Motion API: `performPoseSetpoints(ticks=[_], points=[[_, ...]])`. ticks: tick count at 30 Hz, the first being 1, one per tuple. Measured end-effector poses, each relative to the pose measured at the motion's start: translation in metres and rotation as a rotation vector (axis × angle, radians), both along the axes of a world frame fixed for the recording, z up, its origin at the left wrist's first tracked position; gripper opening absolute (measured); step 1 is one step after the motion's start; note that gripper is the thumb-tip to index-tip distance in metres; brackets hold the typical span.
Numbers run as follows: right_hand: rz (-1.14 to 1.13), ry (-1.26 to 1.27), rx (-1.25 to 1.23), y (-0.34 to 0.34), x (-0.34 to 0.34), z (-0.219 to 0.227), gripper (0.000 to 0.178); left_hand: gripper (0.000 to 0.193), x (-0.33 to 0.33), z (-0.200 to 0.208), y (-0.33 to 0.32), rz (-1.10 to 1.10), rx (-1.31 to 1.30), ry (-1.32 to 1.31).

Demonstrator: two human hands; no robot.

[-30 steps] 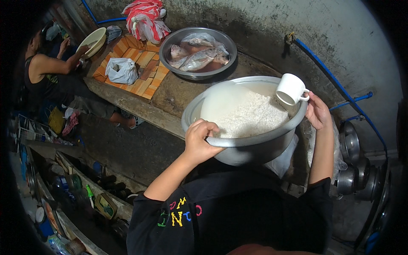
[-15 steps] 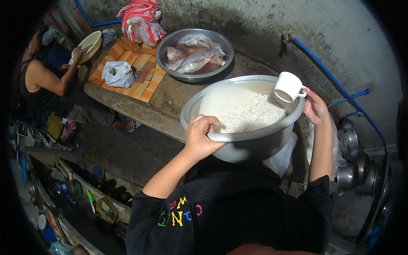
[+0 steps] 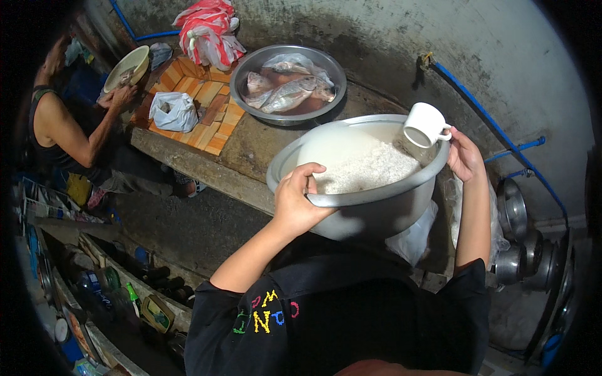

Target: The person scoops a white grain-like substance from a large metal bowl into small plastic bags using a white cup. The person repeatedly fills each bag and sets it aside on the work surface. A second person is visible in the background handling other items.

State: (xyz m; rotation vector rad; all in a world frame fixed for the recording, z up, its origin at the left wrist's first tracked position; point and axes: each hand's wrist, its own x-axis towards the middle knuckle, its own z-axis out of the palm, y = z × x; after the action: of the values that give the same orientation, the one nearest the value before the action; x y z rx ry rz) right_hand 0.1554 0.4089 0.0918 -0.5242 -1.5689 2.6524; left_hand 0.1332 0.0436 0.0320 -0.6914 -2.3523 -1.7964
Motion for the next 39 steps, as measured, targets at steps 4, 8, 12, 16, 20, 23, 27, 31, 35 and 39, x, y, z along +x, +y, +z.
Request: performPoseSetpoints(ticks=[4, 8, 12, 16, 20, 23, 27, 31, 35, 39], points=[[0.014, 0.015, -0.030, 0.004, -0.002, -0.003, 0.021, 0.062, -0.003, -0.001, 0.000, -0.021, 0.028, -0.008], [-0.024, 0.014, -0.018, -0.003, -0.005, -0.002, 0.021, 0.076, -0.003, 0.002, -0.001, -0.023, 0.011, 0.015], [0.007, 0.040, 0.009, 0.001, -0.005, -0.006, 0.021, 0.089, -0.004, 0.004, -0.001, -0.052, -0.046, 0.013], [-0.001, 0.039, -0.002, -0.003, -0.006, -0.004, 0.021, 0.101, -0.006, 0.006, -0.002, -0.074, -0.088, 0.067], [-0.016, 0.050, -0.020, -0.001, -0.009, -0.004, 0.022, 0.106, -0.010, 0.010, 0.000, -0.093, -0.070, 0.078], [-0.028, 0.045, -0.037, 0.004, -0.011, -0.006, 0.022, 0.107, -0.012, 0.014, 0.002, -0.094, -0.083, 0.046], [-0.030, 0.025, -0.049, 0.009, -0.015, -0.008, 0.022, 0.106, -0.017, 0.019, 0.005, -0.082, -0.087, 0.044], [-0.081, 0.003, -0.017, 0.008, -0.019, -0.008, 0.022, 0.105, -0.021, 0.022, 0.009, -0.068, -0.066, 0.063], [-0.064, 0.000, -0.023, 0.009, -0.021, -0.006, 0.022, 0.110, -0.024, 0.023, 0.009, -0.095, -0.121, 0.042], [-0.034, 0.022, -0.044, 0.013, -0.023, -0.007, 0.022, 0.111, -0.027, 0.023, 0.010, -0.106, -0.119, 0.040]])
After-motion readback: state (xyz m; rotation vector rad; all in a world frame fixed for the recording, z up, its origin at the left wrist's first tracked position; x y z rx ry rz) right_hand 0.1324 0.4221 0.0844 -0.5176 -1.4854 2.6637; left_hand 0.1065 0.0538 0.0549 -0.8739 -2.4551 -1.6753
